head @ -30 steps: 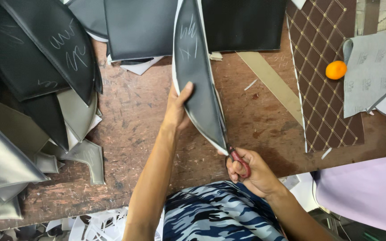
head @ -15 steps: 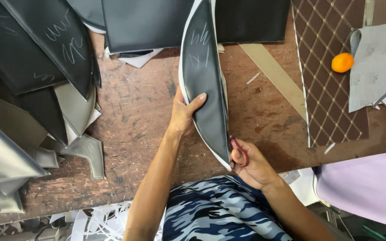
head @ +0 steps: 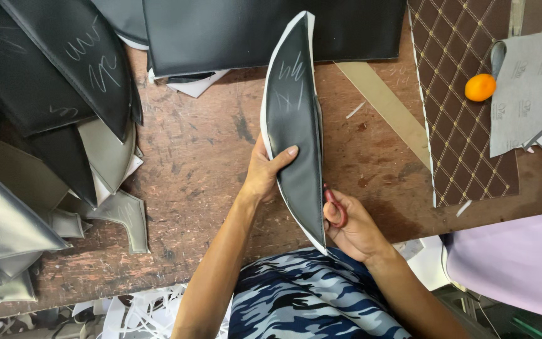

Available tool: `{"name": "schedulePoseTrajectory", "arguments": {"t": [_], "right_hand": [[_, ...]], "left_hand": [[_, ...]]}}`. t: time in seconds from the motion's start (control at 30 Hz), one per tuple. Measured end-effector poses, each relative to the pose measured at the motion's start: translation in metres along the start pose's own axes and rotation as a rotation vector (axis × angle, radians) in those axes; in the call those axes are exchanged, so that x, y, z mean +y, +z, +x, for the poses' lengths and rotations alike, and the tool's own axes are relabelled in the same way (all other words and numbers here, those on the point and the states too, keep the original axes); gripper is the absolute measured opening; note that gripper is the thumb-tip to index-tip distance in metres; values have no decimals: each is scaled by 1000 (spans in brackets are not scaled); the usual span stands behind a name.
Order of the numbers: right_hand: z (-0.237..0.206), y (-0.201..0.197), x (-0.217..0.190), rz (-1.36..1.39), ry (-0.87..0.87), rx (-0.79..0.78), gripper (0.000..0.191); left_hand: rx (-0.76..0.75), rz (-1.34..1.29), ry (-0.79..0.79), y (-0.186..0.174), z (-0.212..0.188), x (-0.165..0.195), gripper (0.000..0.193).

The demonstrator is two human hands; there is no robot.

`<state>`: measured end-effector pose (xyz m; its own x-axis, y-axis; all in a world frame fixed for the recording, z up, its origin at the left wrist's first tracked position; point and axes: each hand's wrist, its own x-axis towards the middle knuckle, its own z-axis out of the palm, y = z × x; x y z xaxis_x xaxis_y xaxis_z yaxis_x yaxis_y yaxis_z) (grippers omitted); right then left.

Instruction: The person trims excess white foam backing from pre-cut black vinyl upholstery pieces using red-handled scissors, holding each piece up and cutting along its edge. They work through several pieces one at a time, tossing trimmed scraps onto the floor beside the workbench.

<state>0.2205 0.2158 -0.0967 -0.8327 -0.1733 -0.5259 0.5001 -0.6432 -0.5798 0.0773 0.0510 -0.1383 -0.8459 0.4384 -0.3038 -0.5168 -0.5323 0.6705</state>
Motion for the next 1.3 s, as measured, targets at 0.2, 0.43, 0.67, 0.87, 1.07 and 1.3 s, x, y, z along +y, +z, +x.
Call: {"name": "schedulePoseTrajectory", "arguments": {"t": [0.2, 0.43, 0.67, 0.87, 1.07, 1.3], "right_hand": [[3, -5, -1, 150, -77, -97, 37], [6, 2, -9, -31, -101, -23, 41], [-4, 8, -14, -219, -210, -30, 43], [-12, 20, -20, -178, -244, -148, 55], [-11, 41, -33, -45, -279, -163, 66], [-13, 29, -26, 33, -245, -220, 64]], "left_hand": [[-14, 11, -28, 3, -9, -7, 67], [-66, -17, -56, -6, -18, -18, 70], [-184, 21, -27, -13, 16, 27, 82], [-202, 329, 178, 23, 36, 79, 84], [-158, 350, 313, 51, 15, 70, 75], [-138, 268, 269, 50, 10, 60, 70]]}}
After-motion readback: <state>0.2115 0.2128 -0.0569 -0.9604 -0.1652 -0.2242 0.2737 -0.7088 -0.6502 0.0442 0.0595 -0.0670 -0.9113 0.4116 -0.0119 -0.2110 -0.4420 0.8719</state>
